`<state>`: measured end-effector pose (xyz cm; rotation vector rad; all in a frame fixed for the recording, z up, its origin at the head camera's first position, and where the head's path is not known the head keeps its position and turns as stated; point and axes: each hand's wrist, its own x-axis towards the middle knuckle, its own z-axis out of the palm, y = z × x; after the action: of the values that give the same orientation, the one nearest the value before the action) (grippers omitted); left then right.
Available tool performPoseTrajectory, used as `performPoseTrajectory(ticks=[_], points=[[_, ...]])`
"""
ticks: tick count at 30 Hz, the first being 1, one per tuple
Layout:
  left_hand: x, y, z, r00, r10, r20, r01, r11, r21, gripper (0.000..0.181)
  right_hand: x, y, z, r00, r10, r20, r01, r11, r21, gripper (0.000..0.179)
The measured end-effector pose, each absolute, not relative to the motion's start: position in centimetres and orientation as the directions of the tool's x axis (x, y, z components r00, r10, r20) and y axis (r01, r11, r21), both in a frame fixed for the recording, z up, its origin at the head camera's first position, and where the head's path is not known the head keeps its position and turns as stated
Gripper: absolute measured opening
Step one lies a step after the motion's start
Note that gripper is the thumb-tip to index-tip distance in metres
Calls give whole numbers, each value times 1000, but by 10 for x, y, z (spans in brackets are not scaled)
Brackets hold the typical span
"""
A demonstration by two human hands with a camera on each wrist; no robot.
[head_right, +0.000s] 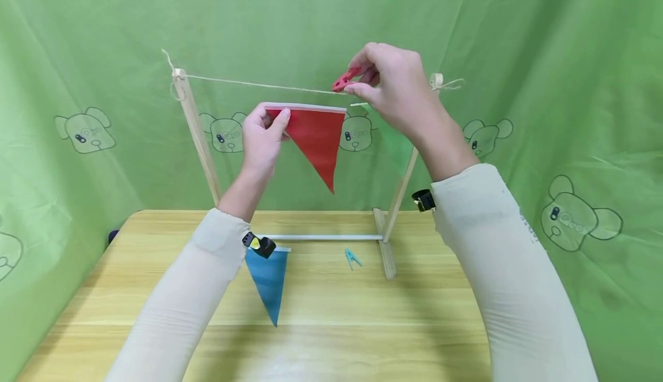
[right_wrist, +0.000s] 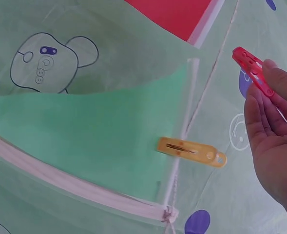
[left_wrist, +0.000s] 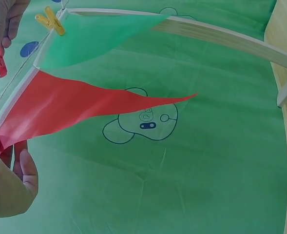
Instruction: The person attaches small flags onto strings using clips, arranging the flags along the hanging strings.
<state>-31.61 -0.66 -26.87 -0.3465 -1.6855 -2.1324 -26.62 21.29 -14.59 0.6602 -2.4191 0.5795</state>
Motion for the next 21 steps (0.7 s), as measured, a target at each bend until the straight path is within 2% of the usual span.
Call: performPoseTrajectory(ticks=[11,21], points=[[-317,-4,-264,-902,-144,408,430,-202,880,13,-270,207,-130,-787,-361,500,-517,829,-215,26],[-321,-3,-260,-909,-144,391,414,-214,885,12,-281,200,-121,-821,-345,454,-480,849,-223,27]])
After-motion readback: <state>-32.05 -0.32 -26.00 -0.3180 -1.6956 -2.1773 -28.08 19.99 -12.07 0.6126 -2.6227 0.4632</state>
